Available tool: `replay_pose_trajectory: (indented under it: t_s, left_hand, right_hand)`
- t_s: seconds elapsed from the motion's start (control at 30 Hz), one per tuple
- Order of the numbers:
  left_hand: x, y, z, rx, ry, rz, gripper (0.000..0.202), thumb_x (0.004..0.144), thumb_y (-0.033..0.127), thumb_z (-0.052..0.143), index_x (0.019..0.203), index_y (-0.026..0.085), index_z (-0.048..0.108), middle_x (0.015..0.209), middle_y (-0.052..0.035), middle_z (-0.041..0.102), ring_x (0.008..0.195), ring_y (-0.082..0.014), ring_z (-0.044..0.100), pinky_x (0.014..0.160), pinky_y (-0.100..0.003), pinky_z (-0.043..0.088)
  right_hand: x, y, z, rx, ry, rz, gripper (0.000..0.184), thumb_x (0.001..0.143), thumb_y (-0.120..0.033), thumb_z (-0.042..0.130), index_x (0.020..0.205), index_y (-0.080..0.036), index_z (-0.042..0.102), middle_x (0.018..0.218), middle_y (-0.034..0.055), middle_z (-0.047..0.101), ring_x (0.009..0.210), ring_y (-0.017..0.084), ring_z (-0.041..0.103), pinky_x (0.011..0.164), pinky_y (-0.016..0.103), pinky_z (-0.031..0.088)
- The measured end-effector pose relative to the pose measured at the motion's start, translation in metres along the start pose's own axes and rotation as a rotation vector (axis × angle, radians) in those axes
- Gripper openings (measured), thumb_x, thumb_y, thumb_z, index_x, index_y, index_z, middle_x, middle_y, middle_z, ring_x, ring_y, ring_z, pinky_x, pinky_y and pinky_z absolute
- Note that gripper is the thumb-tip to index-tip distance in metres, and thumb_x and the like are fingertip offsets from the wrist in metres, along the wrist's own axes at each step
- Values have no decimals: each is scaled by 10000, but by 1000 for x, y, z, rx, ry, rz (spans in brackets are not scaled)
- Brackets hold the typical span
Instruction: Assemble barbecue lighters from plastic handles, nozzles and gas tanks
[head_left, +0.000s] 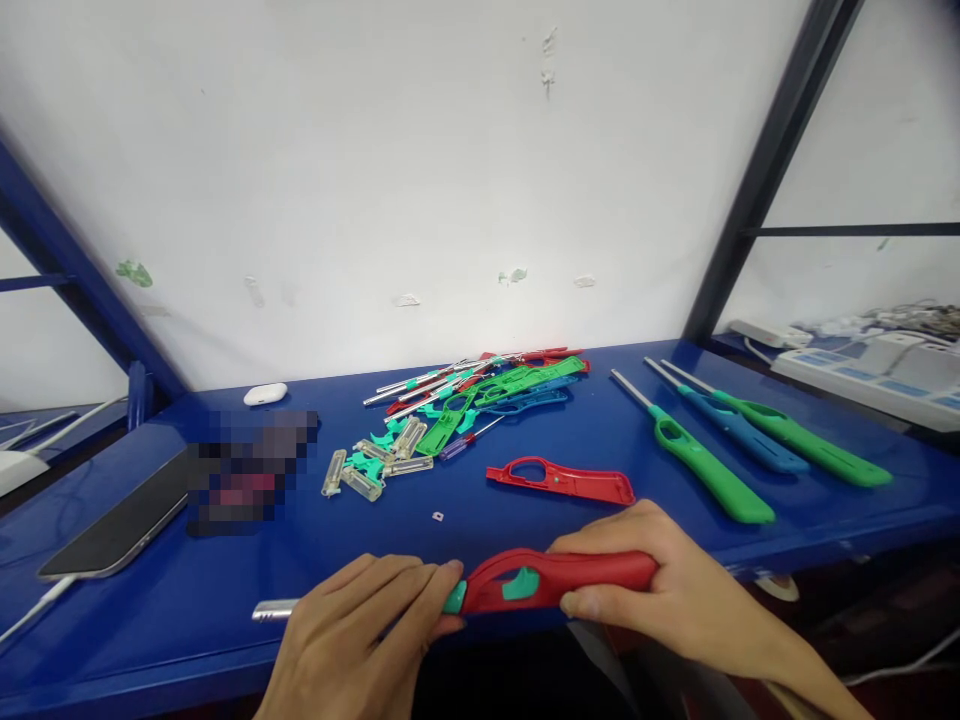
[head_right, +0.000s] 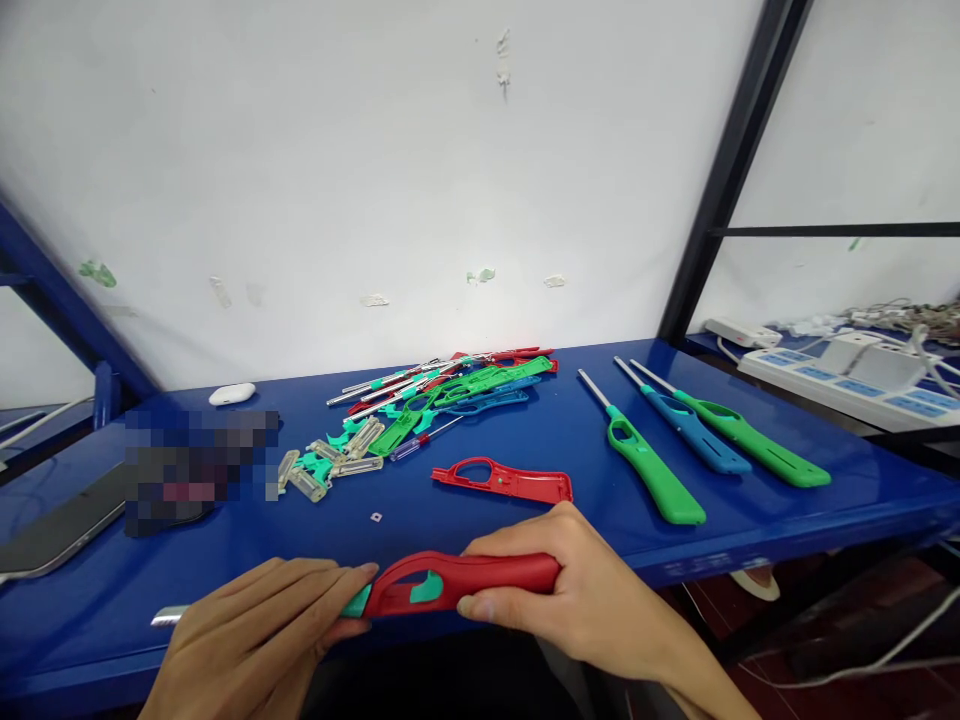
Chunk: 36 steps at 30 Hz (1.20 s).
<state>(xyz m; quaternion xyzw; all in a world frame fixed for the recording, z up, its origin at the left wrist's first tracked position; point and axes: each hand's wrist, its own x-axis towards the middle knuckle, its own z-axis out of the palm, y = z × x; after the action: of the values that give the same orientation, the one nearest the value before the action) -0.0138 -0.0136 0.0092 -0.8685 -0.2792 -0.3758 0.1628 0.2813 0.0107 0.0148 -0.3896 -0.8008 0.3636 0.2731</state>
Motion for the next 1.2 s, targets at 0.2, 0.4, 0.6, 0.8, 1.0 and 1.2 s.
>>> replay_pose_trajectory:
  t_s: [0.2,0.4,0.6,0.8,1.0,1.2]
  left_hand:
    - [7,4,-1,-9,-18,-6,237,1092,117,430,1109,169,662,817,-30,800,669,-158,774,614,-259,616]
    - [17,14,-7,-27,-36,-54,241,1090,93,381,1103,173,607,800,-36,799,624,-161,764,529,-248,576]
    - [5,2,0,5,-53,-3,248,1089,136,429,1182,155,658,867,-56,810,674,-175,771,600,-270,624]
    - [-1,-10,5,-26,-94,-58,258,1039,108,534,1254,146,671,943,-79,787,761,-196,744,646,-296,634]
    - [-4,-12,8,-78,-110,-150,290,1024,126,581,1291,192,672,1005,-67,771,844,-194,736,720,-302,639]
    - [-7,-17,11,-107,-148,-203,307,1025,145,586,1302,239,678,1019,-47,757,881,-203,717,746,-325,636]
  right_hand:
    - [3,-1,2,-15,-22,-73,367,980,-537,673,901,-197,787,746,-17,673,673,138,549,663,249,423]
    - [1,-1,3,-36,1,-133,268,964,-499,722,1025,-251,803,798,-46,733,678,125,577,675,242,418]
    - [1,2,6,-64,27,-67,221,948,-511,740,1085,-350,807,920,-91,797,794,138,671,812,236,461]
    - [2,1,13,-84,131,13,262,927,-538,750,1162,-429,794,1196,-99,804,1122,219,718,978,269,501]
    - [0,1,13,-96,204,-68,218,1052,-443,602,1202,-414,757,1199,-71,793,1120,189,703,1027,304,498]
    - [5,4,14,-161,151,-171,220,1043,-385,642,1246,-362,726,1268,-50,764,1175,183,658,1071,307,485]
